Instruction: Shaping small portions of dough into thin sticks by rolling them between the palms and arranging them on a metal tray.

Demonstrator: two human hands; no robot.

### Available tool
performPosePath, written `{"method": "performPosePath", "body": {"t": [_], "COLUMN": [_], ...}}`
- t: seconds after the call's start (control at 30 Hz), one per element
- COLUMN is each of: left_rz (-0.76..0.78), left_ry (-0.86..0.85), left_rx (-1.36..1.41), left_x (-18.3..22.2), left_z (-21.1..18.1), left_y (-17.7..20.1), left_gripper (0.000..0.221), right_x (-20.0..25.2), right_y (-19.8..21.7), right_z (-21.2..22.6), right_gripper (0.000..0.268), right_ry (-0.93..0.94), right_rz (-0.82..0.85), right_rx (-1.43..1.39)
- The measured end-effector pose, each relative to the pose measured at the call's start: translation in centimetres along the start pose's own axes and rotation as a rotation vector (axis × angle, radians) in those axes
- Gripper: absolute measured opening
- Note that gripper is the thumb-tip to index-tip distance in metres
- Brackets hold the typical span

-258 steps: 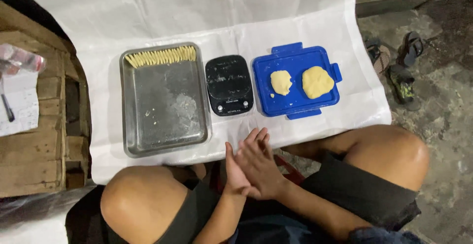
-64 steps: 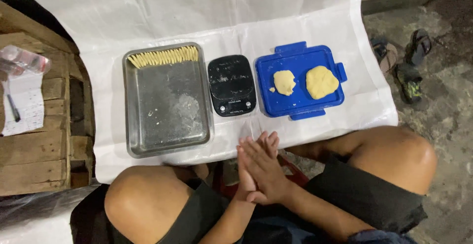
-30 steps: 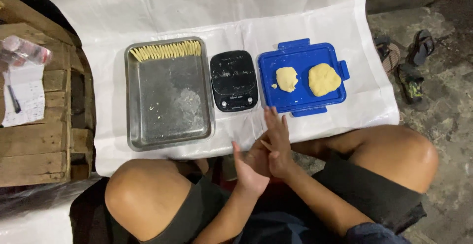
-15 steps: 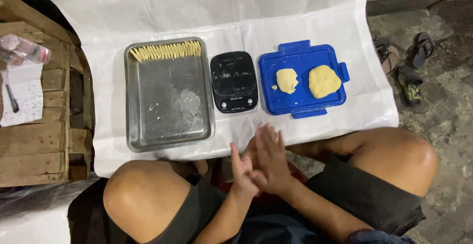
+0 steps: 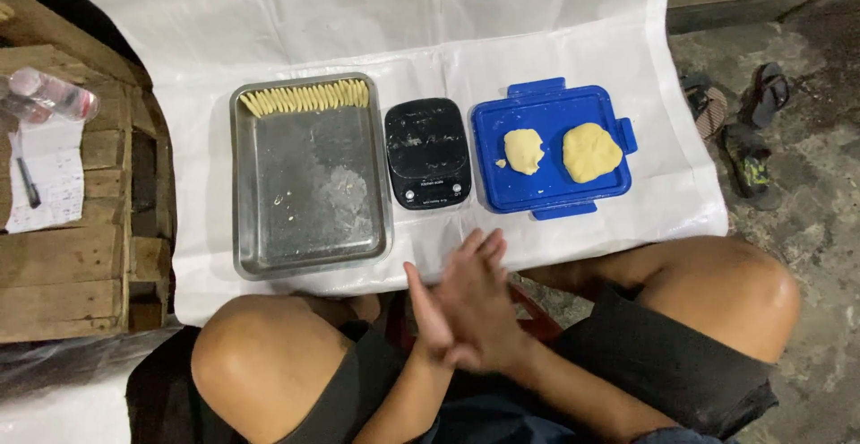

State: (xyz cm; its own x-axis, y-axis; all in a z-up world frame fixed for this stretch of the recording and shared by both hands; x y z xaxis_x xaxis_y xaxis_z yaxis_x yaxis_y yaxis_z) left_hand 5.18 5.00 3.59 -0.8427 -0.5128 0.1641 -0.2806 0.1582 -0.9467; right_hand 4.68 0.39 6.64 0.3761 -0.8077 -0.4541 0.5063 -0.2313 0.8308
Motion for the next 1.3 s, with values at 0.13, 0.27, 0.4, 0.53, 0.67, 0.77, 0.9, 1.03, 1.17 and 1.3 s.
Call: {"method": "performPosePath", "body": {"t": [0.13, 0.27, 0.4, 0.53, 0.67, 0.77, 0.9, 1.03, 1.17, 1.3], "left_rz": [0.117, 0.081, 0.080, 0.080, 0.007, 0.375, 0.006, -0.588, -0.697, -0.596], "left_ry": [0.043, -0.010, -0.025, -0.034, -0.043, -0.432, -0.029, 0.087, 0.068, -0.095], "left_rx": [0.184, 0.190, 0.116, 0.029, -0.062, -0.418, 0.297, 0.459, 0.240, -0.173], "left_x": [0.8, 0.4, 0.6, 0.1, 0.7, 1.9, -0.8, -0.5, -0.5, -0.1], "left_z": [1.1, 1.5, 1.0, 1.1, 0.0, 0.4, 2.8, 6.2, 2.6, -4.4], "left_y": [-1.0, -0.3, -0.2, 0.8, 0.9, -0.9, 8.2, 17.9, 14.3, 9.9], "left_gripper": [0.103, 0.108, 0.107, 0.101, 0.099, 0.095, 0.095, 0.087, 0.029, 0.049], "right_x": [-0.5, 0.3, 1.1, 0.0, 0.7, -0.2, 0.3, 3.4, 5.8, 5.7], "right_y": [2.1, 1.0, 0.2, 0.6, -0.4, -0.4, -1.2, 1.4, 7.4, 11.8], "right_z": [-1.1, -1.0, -0.8, -0.7, 1.1, -0.5, -2.2, -7.6, -11.0, -4.3], "right_gripper": [0.102, 0.110, 0.107, 0.098, 0.102, 0.097, 0.090, 0.094, 0.042, 0.063], "right_ry": [-0.146, -0.117, -0.164, -0.086, -0.053, -0.121, -0.244, -0.447, -0.804, -0.979], "right_rz": [-0.108, -0.105, -0.107, -0.139, -0.058, -0.064, -0.061, -0.444, -0.533, -0.187], "right_rx": [0.011, -0.093, -0.084, -0.055, -0.117, -0.152, -0.224, -0.343, -0.437, -0.391]}}
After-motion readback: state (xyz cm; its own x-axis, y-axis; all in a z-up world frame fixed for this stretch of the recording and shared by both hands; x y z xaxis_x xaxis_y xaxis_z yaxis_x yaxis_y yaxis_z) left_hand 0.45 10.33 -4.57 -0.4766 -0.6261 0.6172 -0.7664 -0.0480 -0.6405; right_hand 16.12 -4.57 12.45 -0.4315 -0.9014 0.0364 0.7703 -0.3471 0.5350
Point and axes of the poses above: each hand's wrist, its own x-axis away from the middle knuckle, its own y-axis out of the back of the hand, z = x × y, the point moved 9 cm from there along -x, towards the middle knuckle, and after that the axes turned 10 degrees about y, right-handed, at the moved point
